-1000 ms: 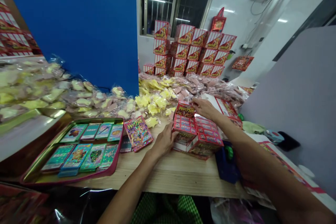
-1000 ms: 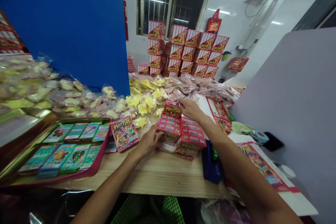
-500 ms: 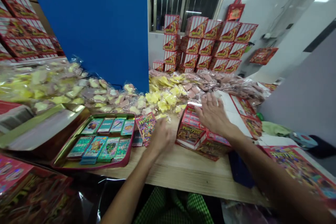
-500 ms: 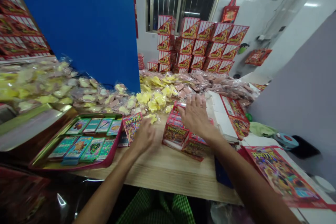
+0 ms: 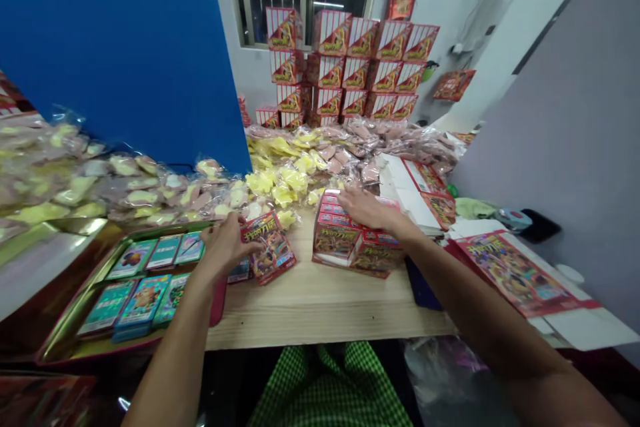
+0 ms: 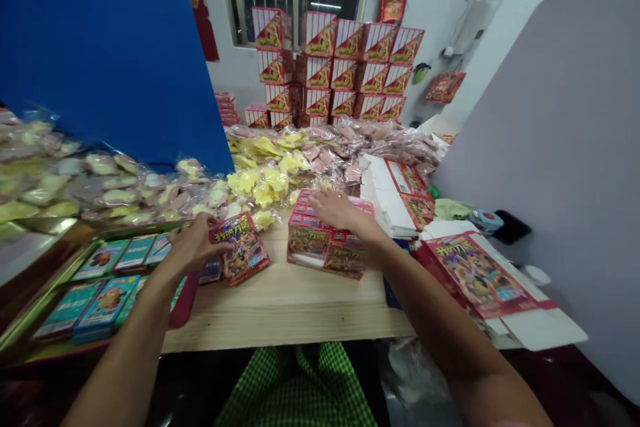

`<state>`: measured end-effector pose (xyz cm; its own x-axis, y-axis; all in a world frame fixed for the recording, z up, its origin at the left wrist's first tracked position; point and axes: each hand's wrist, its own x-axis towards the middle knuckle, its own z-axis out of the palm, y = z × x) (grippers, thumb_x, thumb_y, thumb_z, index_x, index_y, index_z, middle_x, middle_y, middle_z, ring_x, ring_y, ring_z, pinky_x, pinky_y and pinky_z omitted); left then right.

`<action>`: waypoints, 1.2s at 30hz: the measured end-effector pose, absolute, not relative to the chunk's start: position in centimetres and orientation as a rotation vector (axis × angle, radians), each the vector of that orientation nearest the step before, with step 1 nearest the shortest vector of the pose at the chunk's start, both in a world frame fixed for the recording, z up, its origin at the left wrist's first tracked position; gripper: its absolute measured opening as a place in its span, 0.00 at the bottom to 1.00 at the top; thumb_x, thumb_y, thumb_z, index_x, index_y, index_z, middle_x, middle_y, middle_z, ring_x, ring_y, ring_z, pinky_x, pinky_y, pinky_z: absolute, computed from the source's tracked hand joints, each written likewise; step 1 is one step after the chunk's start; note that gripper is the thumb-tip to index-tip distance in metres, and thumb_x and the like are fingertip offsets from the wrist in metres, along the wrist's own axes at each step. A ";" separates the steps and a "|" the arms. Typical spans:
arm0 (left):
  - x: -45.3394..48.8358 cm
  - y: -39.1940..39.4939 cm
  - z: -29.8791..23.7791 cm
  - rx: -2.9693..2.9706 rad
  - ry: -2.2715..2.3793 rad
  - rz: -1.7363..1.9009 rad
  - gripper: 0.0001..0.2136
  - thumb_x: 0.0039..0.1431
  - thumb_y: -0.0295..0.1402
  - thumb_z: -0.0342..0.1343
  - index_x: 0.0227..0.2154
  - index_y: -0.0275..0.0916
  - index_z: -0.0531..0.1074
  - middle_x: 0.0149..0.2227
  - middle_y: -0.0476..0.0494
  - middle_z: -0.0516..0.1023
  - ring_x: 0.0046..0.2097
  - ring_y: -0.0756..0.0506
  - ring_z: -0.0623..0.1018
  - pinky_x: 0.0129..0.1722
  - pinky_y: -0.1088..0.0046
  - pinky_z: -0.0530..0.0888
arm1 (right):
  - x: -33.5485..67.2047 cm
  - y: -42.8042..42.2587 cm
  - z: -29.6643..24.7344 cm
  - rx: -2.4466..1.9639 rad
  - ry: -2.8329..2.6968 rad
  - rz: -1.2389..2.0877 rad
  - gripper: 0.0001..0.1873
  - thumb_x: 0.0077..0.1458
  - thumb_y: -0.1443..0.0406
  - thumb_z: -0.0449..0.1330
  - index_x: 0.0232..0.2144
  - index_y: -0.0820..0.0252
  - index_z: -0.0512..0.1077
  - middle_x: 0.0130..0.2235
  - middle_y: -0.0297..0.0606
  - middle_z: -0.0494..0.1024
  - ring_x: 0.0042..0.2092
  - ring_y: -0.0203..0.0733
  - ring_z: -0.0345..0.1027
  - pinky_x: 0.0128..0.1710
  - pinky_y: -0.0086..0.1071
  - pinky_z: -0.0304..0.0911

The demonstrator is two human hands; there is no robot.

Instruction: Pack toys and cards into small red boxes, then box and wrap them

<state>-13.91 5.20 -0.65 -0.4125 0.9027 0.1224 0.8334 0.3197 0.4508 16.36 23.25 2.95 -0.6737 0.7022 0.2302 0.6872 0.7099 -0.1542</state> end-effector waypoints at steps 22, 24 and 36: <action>-9.8 7.4 -5.0 1.839 1.472 1.440 0.15 0.57 0.42 0.66 0.42 0.39 0.75 0.38 0.45 0.80 0.39 0.46 0.78 0.42 0.68 0.76 | 21.4 20.3 0.9 -1.134 -2.478 0.167 0.28 0.74 0.58 0.37 0.50 0.60 0.75 0.58 0.51 0.75 0.62 0.55 0.64 0.64 0.53 0.57; -9.2 7.7 -4.0 2.009 1.499 1.355 0.12 0.60 0.38 0.63 0.44 0.40 0.76 0.41 0.43 0.82 0.41 0.45 0.80 0.45 0.67 0.76 | 21.4 20.2 0.7 -1.137 -2.493 0.168 0.27 0.74 0.58 0.37 0.52 0.59 0.74 0.60 0.50 0.74 0.64 0.55 0.62 0.65 0.55 0.55; -7.5 12.1 0.8 2.430 1.432 0.789 0.23 0.61 0.24 0.57 0.58 0.47 0.71 0.53 0.42 0.80 0.53 0.41 0.79 0.53 0.60 0.75 | 19.6 16.2 3.2 -0.830 -2.531 0.054 0.30 0.72 0.57 0.41 0.69 0.66 0.58 0.71 0.50 0.59 0.73 0.53 0.47 0.72 0.54 0.47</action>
